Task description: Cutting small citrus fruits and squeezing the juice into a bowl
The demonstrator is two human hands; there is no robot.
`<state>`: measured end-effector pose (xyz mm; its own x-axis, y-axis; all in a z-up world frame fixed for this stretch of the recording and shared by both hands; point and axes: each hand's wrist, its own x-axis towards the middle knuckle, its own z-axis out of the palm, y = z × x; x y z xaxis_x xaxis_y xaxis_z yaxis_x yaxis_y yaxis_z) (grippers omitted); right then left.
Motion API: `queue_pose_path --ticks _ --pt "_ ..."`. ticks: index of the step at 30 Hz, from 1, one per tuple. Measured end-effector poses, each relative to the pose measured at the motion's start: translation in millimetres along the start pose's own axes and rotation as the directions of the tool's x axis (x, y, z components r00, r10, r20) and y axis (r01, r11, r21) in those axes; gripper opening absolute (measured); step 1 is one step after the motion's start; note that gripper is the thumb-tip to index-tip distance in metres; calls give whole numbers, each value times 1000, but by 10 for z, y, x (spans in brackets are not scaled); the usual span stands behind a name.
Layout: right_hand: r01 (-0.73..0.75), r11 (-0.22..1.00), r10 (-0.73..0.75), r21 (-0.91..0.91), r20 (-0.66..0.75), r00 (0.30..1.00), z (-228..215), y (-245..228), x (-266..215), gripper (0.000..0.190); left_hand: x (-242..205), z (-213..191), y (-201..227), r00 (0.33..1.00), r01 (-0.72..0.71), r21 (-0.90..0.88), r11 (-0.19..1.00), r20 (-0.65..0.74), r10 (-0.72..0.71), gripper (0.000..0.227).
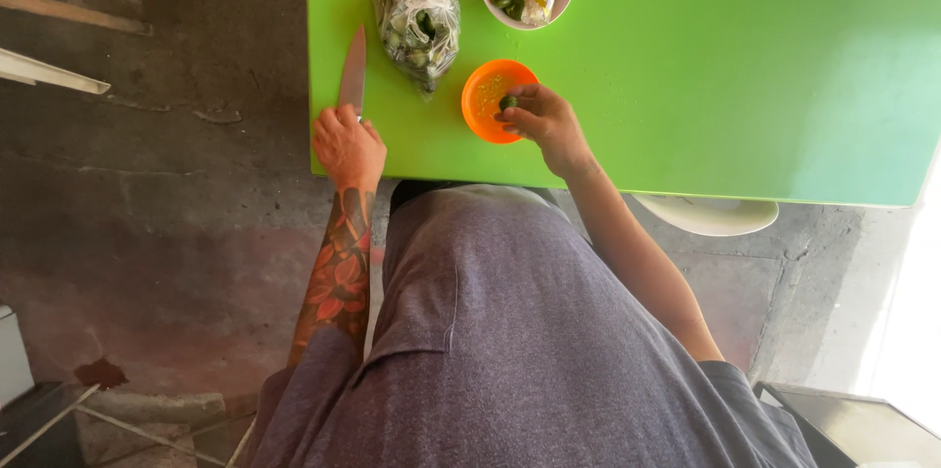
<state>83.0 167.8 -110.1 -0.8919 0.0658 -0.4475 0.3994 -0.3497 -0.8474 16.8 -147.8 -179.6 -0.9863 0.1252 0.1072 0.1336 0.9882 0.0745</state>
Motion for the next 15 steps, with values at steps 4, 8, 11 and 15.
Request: queue_pose_path --ticks 4,8,11,15 --pt "-66 997 67 -30 26 997 17 113 37 40 157 -303 632 935 -326 -281 903 -237 264 31" --pt "-125 991 120 48 95 988 4 198 100 32 180 -535 1192 794 -581 -526 622 -198 575 40" --pt "-145 980 133 136 94 987 -19 143 103 30 272 -491 1352 715 -674 -452 585 -197 671 42" --pt "-128 991 129 -24 21 991 -104 -93 -10 47 373 -359 1431 676 -678 -468 567 -97 730 32"
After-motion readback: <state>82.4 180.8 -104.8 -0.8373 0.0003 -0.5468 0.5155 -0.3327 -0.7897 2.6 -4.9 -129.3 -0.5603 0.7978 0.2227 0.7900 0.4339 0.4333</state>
